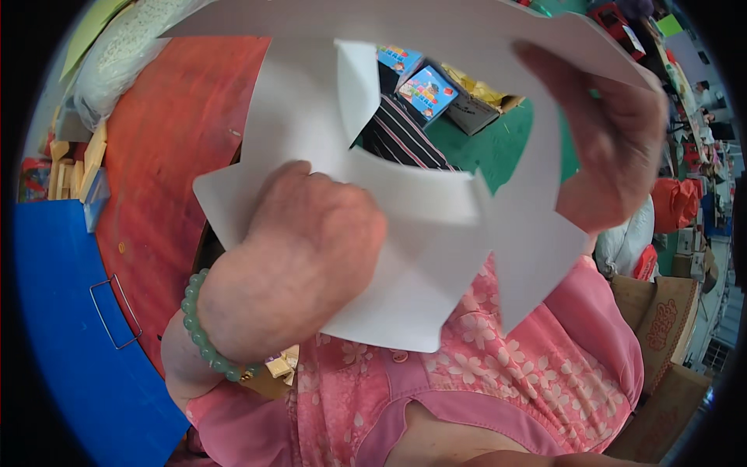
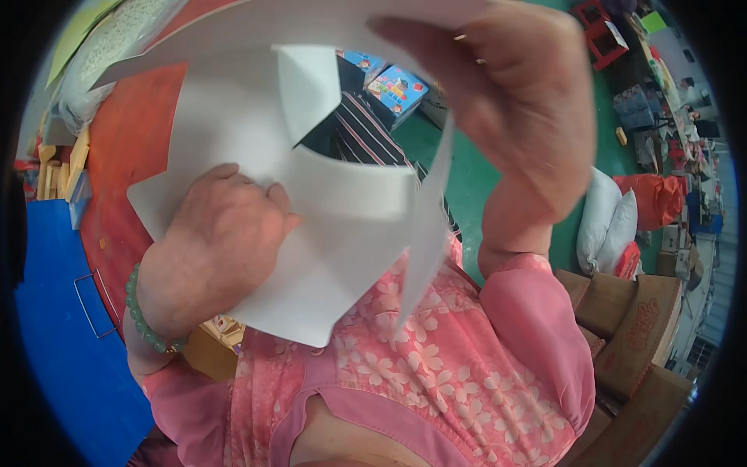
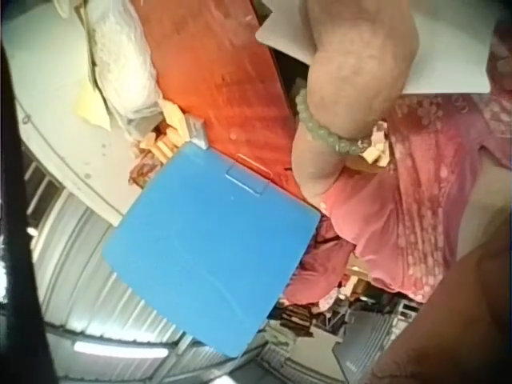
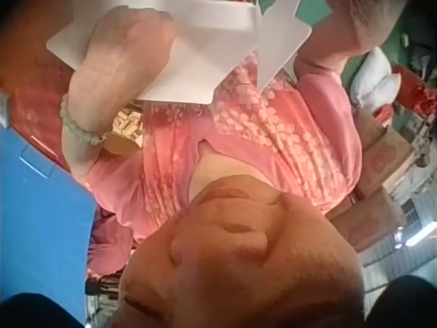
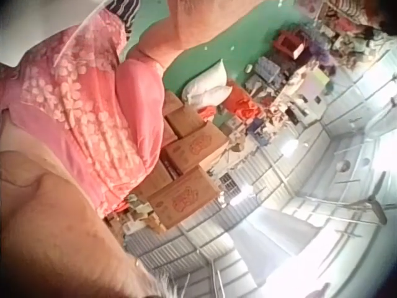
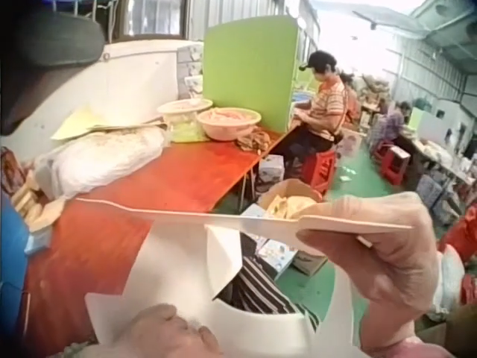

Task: Assembling cardboard gift boxes and filling them with individually wrapped snack packets.

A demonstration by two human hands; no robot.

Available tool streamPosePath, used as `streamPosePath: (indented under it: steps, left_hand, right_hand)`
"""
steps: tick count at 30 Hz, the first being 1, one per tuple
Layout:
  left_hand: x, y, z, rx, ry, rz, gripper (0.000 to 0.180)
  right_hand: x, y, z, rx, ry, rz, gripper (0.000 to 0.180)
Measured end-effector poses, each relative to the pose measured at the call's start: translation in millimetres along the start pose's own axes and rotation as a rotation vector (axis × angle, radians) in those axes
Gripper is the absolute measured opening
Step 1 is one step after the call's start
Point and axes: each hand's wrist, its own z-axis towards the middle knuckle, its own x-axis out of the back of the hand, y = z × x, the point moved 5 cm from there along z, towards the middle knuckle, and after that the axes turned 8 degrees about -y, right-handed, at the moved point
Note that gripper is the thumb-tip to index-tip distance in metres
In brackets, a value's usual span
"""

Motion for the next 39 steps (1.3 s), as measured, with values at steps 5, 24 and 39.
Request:
streamPosePath:
  steps: [5,24,39]
  left_hand:
    - [-39,-11,-4,0.106,-0.256,-0.127,0.03]
    - [-110,-64,6,0.386,0.391,-0.357,0.014]
    - [-108,-135,-84,0.673,1.069,-0.873,0.041]
  right_hand:
    - [-72,43,21,-0.162,-0.256,0.037,0.018]
    - [-259,88,89,0.135,-0.829,0.25,0.024]
    - [-226,86,69,-0.016,-0.898,0.414,0.024]
